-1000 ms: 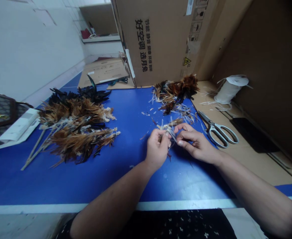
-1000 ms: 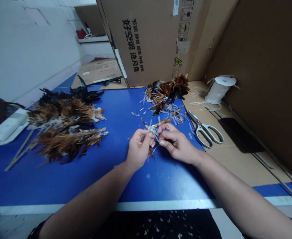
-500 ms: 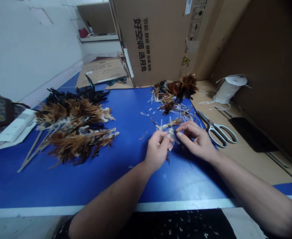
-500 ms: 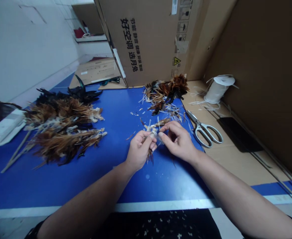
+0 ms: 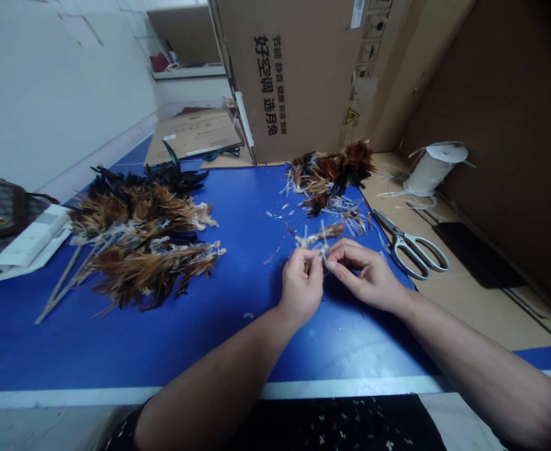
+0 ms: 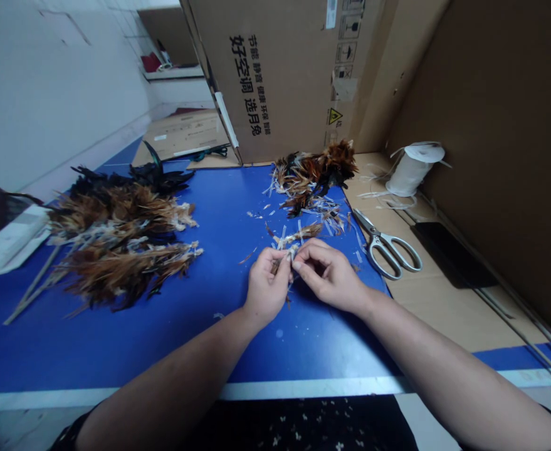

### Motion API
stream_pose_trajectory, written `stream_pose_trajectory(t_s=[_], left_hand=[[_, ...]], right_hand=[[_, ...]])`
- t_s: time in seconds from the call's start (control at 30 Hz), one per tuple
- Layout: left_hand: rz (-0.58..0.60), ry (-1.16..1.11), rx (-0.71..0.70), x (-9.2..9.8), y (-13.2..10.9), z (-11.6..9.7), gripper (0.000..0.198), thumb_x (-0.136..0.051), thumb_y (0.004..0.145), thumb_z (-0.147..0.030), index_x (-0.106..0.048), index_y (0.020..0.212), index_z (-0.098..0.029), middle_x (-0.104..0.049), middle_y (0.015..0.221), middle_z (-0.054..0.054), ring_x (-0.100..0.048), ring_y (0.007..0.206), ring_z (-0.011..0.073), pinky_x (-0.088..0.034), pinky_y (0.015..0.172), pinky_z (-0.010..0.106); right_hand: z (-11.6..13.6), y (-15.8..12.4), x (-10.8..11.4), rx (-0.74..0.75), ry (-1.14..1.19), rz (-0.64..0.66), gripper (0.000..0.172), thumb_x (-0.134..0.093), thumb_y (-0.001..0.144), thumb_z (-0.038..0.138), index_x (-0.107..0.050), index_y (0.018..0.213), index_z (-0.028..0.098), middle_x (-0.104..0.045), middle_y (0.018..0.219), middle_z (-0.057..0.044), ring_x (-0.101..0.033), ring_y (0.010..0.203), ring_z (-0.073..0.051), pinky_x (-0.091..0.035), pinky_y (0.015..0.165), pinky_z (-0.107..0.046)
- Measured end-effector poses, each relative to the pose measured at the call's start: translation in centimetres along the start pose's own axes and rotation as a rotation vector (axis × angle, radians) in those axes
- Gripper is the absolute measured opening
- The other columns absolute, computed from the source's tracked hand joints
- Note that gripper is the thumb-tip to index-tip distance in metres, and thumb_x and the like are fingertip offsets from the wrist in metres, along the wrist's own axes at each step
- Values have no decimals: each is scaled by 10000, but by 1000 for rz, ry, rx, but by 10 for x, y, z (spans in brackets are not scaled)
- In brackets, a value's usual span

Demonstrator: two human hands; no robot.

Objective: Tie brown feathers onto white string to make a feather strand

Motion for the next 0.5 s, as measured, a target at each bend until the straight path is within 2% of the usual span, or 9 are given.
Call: stream_pose_trajectory(t_s=[0.13, 0.23, 0.33, 0.4, 0.5], left_hand=[[16, -53, 39, -2, 1, -3, 270, -721, 905, -430, -597, 930, -192, -595, 632, -34, -533, 555, 100, -432, 549, 220], [23, -83, 30, -3, 2, -5, 287, -713, 914, -444, -577, 919, -191, -594, 630, -33, -538, 556, 95, -442, 557, 218], [64, -54, 23, -7, 0, -5, 264, -705, 922, -421, -588, 920, -184, -589, 626, -33, -528, 543, 88, -432, 547, 215], [95, -68, 63, -9, -1, -3, 250, -704, 917, -405, -596, 916, -179, -577, 615, -37, -517, 531, 86, -420, 533, 213], [138, -136, 155, -13, -4, 0, 234, -712, 896, -379, -592, 892, -178, -591, 633, -30, -494, 504, 78, -408, 512, 219]], right_hand=[[0, 0, -1, 13, -18, 23, 199, -636, 1002, 348, -707, 879, 209, -672, 912, -76, -641, 863, -206, -530, 817, -363], [-4, -2, 11, -1, -86, -116, 173, -642, 998, 315, -692, 869, 210, -663, 890, -71, -626, 830, -201, -518, 775, -356], [-7, -5, 20, 34, -132, -245, 71, -676, 972, 286, -695, 978, 218, -652, 969, -80, -616, 814, -196, -511, 684, -333], [-7, -4, 18, 105, -172, -219, 103, -685, 960, 262, -707, 1054, 225, -637, 1026, -91, -627, 848, -204, -524, 671, -330], [-5, -3, 15, 217, -244, -148, 144, -663, 964, 212, -713, 1097, 233, -617, 1072, -102, -643, 959, -227, -557, 756, -349]])
Point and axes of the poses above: each hand's wrist, its own y-axis towards the middle knuckle, its own x-axis out of the back of the hand, z = x × y, the point moved 7 cm from there along y, towards the middle knuckle
